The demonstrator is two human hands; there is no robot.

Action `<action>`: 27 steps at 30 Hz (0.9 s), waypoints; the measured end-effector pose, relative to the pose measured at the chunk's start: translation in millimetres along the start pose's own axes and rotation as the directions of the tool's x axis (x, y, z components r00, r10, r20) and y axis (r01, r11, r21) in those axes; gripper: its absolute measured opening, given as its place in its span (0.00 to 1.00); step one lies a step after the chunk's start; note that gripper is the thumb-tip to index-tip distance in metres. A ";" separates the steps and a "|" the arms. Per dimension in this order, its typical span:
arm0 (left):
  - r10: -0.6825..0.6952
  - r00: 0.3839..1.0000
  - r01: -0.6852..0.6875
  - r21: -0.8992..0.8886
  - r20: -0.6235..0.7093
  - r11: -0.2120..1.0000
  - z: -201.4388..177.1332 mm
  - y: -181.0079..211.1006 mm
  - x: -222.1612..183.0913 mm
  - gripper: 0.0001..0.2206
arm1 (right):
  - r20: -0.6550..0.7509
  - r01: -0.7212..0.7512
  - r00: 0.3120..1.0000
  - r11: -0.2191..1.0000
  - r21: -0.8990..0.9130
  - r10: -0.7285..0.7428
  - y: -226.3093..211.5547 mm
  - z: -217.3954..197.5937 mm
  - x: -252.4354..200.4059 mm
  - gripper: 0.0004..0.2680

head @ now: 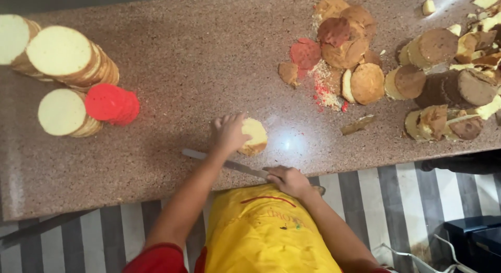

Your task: The person slices round cake layers horizontally with a long knife at a work counter, holding each cake steady with one hand while drawing the knife through it. They set sliced layers aside, move a red cake board, and gather trimmed pieces and scraps toward the end of the counter.

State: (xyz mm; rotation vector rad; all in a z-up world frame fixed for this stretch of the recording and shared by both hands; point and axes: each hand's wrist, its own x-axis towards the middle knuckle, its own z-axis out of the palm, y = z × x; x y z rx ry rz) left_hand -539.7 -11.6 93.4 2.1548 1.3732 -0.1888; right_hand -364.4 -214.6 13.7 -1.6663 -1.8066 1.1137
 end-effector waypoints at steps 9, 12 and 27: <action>-0.222 0.905 0.343 -0.312 0.363 0.886 -31.1 -70.6 27.8 0.18 | -0.052 -0.111 0.993 0.981 -0.161 0.104 57.0 -22.6 -51.8 0.10; -0.209 0.977 0.190 -0.286 -0.035 0.939 -31.4 -74.4 19.9 0.24 | -0.221 -0.240 0.953 0.962 -0.133 0.207 79.5 -33.7 -59.5 0.11; 0.314 0.909 -0.309 0.063 -0.274 0.949 119.6 -41.5 33.1 0.25 | -0.285 -0.405 0.800 0.826 0.392 0.527 100.1 4.1 -76.8 0.12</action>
